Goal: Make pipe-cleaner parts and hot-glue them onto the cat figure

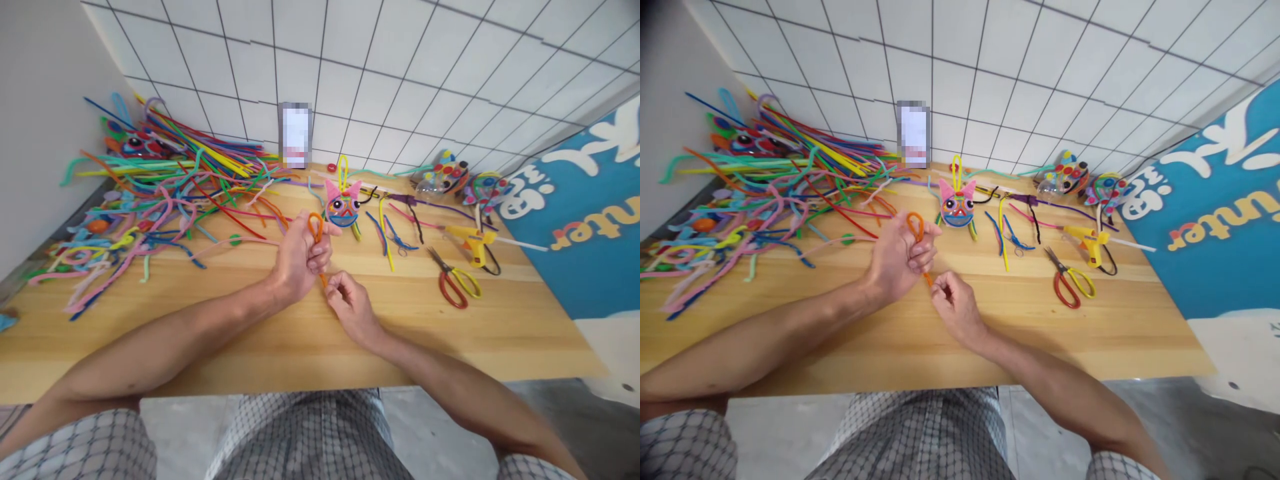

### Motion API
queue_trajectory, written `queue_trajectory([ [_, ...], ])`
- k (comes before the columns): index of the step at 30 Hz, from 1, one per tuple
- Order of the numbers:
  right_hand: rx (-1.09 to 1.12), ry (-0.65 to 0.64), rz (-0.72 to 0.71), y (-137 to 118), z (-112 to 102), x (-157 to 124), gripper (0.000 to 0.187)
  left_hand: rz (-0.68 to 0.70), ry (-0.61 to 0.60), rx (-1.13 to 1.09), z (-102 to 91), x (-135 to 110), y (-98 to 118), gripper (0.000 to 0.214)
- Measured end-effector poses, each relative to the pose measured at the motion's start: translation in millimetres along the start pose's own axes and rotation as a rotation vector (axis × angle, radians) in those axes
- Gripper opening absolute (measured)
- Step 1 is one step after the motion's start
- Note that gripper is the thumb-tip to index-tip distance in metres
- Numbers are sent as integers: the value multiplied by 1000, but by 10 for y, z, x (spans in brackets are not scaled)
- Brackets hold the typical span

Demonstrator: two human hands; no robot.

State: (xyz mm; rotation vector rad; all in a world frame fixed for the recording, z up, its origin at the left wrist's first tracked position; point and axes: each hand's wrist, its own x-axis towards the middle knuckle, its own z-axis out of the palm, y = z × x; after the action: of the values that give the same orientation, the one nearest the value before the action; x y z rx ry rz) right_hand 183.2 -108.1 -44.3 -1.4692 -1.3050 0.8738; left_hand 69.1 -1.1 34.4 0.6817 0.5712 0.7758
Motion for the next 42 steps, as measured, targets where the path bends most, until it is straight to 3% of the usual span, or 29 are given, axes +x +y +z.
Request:
queue_trajectory([
  [5,24,-85,-16,-43,-68,55,13,-26,-7,95,27,-34,24,57],
  [10,136,166,-115,-205,-408,214,22,-41,-101,324,-20,-32,-120,65],
  [15,96,113,-171,-293,-534,306,24,-27,-206,525,-147,-4,-349,68],
  [20,333,66,-19,-207,-448,336,28,-20,-145,394,-146,-9,-441,55],
  [25,550,76,74,-207,-451,341,30,14,-206,367,-95,-45,-430,50],
  [29,572,96,120,-231,-457,347,35,8,-219,362,-128,-51,-456,54],
  [33,590,126,121,-203,-456,362,40,-13,-217,359,-171,-40,-491,56],
  [37,587,25,88,-132,-506,389,50,-96,-232,307,-168,-40,-479,52],
  [42,572,-45,23,-37,-562,426,45,-195,-252,291,-135,-73,-464,54],
])
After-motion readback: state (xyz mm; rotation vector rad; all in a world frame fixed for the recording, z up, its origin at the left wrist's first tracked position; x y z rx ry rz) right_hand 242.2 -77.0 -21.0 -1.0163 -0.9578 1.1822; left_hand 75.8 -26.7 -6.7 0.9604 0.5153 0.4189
